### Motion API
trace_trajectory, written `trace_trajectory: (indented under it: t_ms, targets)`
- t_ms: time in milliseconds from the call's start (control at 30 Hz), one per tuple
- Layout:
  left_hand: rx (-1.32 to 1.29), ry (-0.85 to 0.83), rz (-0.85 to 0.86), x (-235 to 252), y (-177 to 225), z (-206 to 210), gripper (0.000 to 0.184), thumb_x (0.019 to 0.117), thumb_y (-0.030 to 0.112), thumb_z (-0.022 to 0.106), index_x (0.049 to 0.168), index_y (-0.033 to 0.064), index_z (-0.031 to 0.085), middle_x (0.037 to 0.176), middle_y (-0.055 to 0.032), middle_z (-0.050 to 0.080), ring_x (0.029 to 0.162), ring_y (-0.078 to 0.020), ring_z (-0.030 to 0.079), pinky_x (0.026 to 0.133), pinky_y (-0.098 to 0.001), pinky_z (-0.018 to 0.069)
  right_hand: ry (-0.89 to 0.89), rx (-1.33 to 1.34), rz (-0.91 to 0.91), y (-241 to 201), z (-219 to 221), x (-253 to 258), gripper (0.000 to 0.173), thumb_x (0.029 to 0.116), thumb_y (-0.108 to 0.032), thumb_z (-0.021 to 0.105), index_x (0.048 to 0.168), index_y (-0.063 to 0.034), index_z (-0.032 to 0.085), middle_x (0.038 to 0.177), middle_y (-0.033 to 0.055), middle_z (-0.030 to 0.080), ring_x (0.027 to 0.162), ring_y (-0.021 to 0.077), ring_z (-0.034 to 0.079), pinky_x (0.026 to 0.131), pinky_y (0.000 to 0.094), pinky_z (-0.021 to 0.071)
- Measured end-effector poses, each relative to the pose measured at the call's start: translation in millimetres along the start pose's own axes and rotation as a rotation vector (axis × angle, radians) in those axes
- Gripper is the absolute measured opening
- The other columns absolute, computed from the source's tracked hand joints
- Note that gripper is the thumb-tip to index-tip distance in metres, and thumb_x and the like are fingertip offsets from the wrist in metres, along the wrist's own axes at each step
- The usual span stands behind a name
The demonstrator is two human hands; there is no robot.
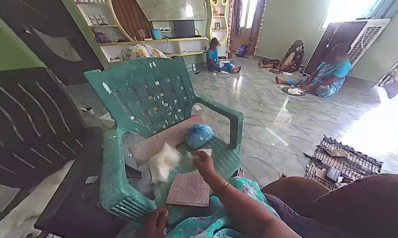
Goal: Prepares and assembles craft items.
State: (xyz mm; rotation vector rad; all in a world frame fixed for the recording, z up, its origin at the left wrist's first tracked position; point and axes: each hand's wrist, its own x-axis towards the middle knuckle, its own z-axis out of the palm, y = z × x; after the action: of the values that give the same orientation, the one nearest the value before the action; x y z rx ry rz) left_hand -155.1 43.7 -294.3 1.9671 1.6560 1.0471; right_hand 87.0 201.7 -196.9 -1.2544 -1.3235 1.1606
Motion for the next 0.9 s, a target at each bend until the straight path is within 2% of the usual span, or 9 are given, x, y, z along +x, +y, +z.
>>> trace_trajectory:
  t_ms: [67,167,233,367,400,500,633,767,900]
  targets:
    - [-0.080,0.050,-0.061,2,11,-1,0.033,0.1002,0.020,0.055,0.110,-0.0113,0.062,0.090,-0.0177,0.067,0.078,-0.0191,0.065,0.075,-0.0368,0.0570,-0.029,0.126,0.013,11,0,-13,0.029,0.0949,-0.003,0.064,0.123,0.0055,0.061,0.106,0.0177,0.068,0.088,0.0206,0.067,0.081,0.0393,0.0565]
    - [-0.097,0.087,-0.196,12,42,-8,0.038,0.0998,0.021,0.060,0.113,-0.0143,0.063,0.098,-0.0247,0.068,0.090,-0.0291,0.068,0.085,-0.0474,0.0557,-0.095,0.190,0.009,20,1,-36,0.033,0.0949,0.000,0.064,0.126,0.0100,0.058,0.103,0.0184,0.069,0.083,0.0175,0.069,0.078,0.0346,0.0596]
    - [-0.154,0.069,-0.297,22,61,-17,0.036,0.1016,0.020,0.059,0.117,-0.0126,0.062,0.105,-0.0226,0.068,0.096,-0.0250,0.067,0.091,-0.0425,0.0546,-0.166,0.206,0.003,24,4,-46,0.034,0.0938,0.005,0.063,0.126,0.0122,0.056,0.103,0.0191,0.069,0.083,0.0180,0.070,0.078,0.0340,0.0607]
    - [-0.400,0.091,-0.467,43,83,-22,0.029,0.1032,0.018,0.061,0.121,-0.0050,0.062,0.113,-0.0133,0.066,0.099,-0.0129,0.063,0.090,-0.0310,0.0527,-0.259,0.224,-0.041,30,9,-57,0.034,0.0926,0.008,0.062,0.126,0.0090,0.055,0.097,0.0161,0.073,0.081,0.0187,0.074,0.078,0.0353,0.0626]
    - [-0.455,0.097,-0.502,47,87,-22,0.027,0.1031,0.017,0.061,0.121,-0.0031,0.063,0.114,-0.0113,0.065,0.096,-0.0116,0.061,0.087,-0.0299,0.0517,-0.280,0.215,-0.047,30,9,-59,0.035,0.0937,0.007,0.061,0.128,0.0080,0.056,0.097,0.0150,0.074,0.081,0.0181,0.074,0.078,0.0349,0.0626]
    - [-0.556,0.094,-0.591,54,101,-17,0.017,0.1032,0.015,0.062,0.114,0.0022,0.065,0.095,-0.0019,0.061,0.071,-0.0039,0.050,0.063,-0.0205,0.0421,-0.335,0.145,-0.081,31,11,-65,0.034,0.0957,0.004,0.061,0.130,0.0058,0.057,0.096,0.0125,0.075,0.080,0.0155,0.074,0.079,0.0334,0.0620]
    - [-0.616,-0.004,-0.606,59,112,-8,0.024,0.1015,0.018,0.065,0.120,0.0022,0.065,0.098,-0.0021,0.063,0.071,-0.0030,0.051,0.062,-0.0188,0.0423,-0.389,0.017,-0.122,29,13,-74,0.028,0.0951,-0.005,0.066,0.121,0.0045,0.060,0.086,0.0086,0.073,0.076,0.0118,0.071,0.076,0.0315,0.0601]
    - [-0.589,-0.029,-0.627,62,114,-1,0.020,0.0990,0.014,0.068,0.114,0.0014,0.067,0.099,-0.0037,0.063,0.070,-0.0037,0.051,0.061,-0.0195,0.0429,-0.438,0.136,-0.099,32,14,-76,0.018,0.1062,-0.007,0.047,0.117,0.0051,0.055,0.084,0.0071,0.070,0.073,0.0113,0.071,0.073,0.0300,0.0614]
    - [-0.585,0.042,-0.628,62,108,0,0.011,0.0988,0.011,0.068,0.104,0.0014,0.068,0.086,-0.0011,0.062,0.065,-0.0031,0.050,0.059,-0.0193,0.0425,-0.470,0.246,-0.083,36,11,-73,0.031,0.1104,-0.018,0.033,0.122,0.0033,0.053,0.095,0.0076,0.068,0.077,0.0130,0.072,0.074,0.0314,0.0627]
